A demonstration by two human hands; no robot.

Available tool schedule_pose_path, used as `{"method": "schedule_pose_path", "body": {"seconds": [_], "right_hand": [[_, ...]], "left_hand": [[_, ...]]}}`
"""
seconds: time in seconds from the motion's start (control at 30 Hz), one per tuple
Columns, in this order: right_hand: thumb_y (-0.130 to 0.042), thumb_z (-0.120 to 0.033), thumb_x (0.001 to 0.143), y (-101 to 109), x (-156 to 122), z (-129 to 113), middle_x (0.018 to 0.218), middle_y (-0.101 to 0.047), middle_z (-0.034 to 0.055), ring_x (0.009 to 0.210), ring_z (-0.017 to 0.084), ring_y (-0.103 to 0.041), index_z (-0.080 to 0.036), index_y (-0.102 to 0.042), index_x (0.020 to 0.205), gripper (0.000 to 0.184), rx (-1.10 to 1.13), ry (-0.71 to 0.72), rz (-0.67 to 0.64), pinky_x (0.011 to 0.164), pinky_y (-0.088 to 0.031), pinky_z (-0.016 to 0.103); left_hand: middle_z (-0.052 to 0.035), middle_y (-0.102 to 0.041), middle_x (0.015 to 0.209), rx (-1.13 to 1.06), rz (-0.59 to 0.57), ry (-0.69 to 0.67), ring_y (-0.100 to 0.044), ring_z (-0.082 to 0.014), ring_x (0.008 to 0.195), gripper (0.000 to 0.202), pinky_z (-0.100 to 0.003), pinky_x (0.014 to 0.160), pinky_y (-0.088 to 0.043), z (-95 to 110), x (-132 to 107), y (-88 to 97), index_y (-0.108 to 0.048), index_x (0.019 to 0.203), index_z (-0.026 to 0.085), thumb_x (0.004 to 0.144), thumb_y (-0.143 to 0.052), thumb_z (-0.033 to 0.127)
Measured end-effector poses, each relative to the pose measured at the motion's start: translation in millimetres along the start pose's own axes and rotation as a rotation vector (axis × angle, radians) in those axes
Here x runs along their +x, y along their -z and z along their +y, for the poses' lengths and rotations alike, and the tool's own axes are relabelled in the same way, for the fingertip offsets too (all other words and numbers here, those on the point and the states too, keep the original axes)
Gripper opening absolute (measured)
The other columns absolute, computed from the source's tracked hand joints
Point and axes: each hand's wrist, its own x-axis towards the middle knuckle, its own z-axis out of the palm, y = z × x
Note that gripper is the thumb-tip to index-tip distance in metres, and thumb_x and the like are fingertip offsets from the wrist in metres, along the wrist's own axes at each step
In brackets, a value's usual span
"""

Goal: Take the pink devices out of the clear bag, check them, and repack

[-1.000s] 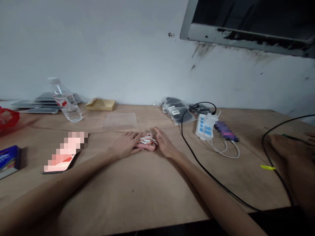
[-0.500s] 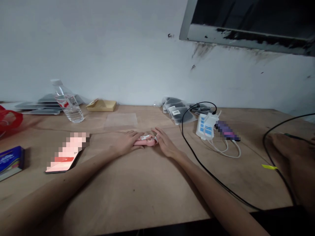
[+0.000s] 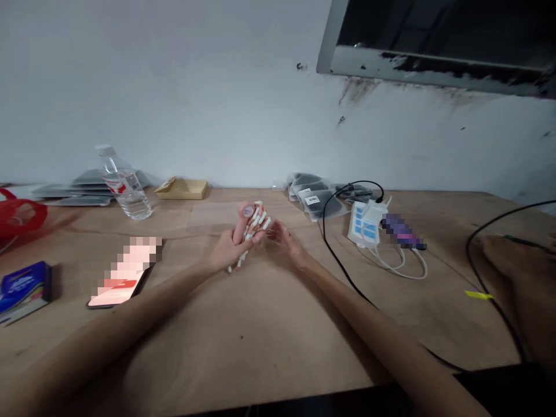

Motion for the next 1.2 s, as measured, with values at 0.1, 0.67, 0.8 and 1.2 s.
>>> {"method": "schedule_pose_path", "body": {"seconds": [0.1, 0.67, 0.8, 1.2], "right_hand": [[-0.05, -0.075, 0.089, -17.0, 26.3, -9.0, 0.11, -0.074, 0.0101, 0.074, 0.021, -0.069, -0.021, -0.067, 0.116, 0.063, 0.208, -0.155, -0.148, 0.062, -0.057, 0.033], [-0.076, -0.047, 0.081, -41.2, 52.7, -24.1, 0.099, -0.077, 0.0061, 0.058, 0.016, -0.066, -0.023, -0.065, 0.118, 0.045, 0.429, -0.31, -0.276, 0.046, -0.054, 0.026], [-0.081, -0.045, 0.078, -46.5, 56.2, -21.1, 0.083, -0.073, 0.0011, 0.069, 0.017, -0.066, -0.023, -0.069, 0.101, 0.034, 0.411, -0.312, -0.142, 0.06, -0.055, 0.025], [-0.085, -0.038, 0.074, -44.0, 59.3, -22.8, 0.088, -0.073, 0.0001, 0.08, 0.019, -0.069, -0.023, -0.069, 0.105, 0.039, 0.492, -0.372, -0.055, 0.07, -0.056, 0.029]], "left_hand": [[-0.0093, -0.075, 0.084, -0.445, -0.154, 0.18, -0.071, -0.02, 0.072, 0.039, -0.029, 0.065, -0.055, 5.3, -4.1, -11.2, -0.068, 0.102, 0.014, 0.083, -0.077, 0.045], [-0.0104, -0.075, 0.09, -0.7, -0.316, 0.395, -0.073, -0.0245, 0.091, 0.03, -0.041, 0.094, -0.054, -4.6, -6.1, -15.8, -0.071, 0.097, 0.012, 0.074, -0.085, 0.026], [-0.0096, -0.075, 0.086, -0.616, -0.304, 0.405, -0.073, -0.0227, 0.085, 0.034, -0.04, 0.088, -0.057, -2.4, -8.1, -12.0, -0.071, 0.094, 0.012, 0.07, -0.089, 0.028], [-0.0076, -0.072, 0.076, -0.462, -0.224, 0.355, -0.07, -0.0202, 0.067, 0.041, -0.035, 0.066, -0.059, -11.0, -4.8, -17.9, -0.069, 0.101, 0.013, 0.074, -0.086, 0.04]]}}
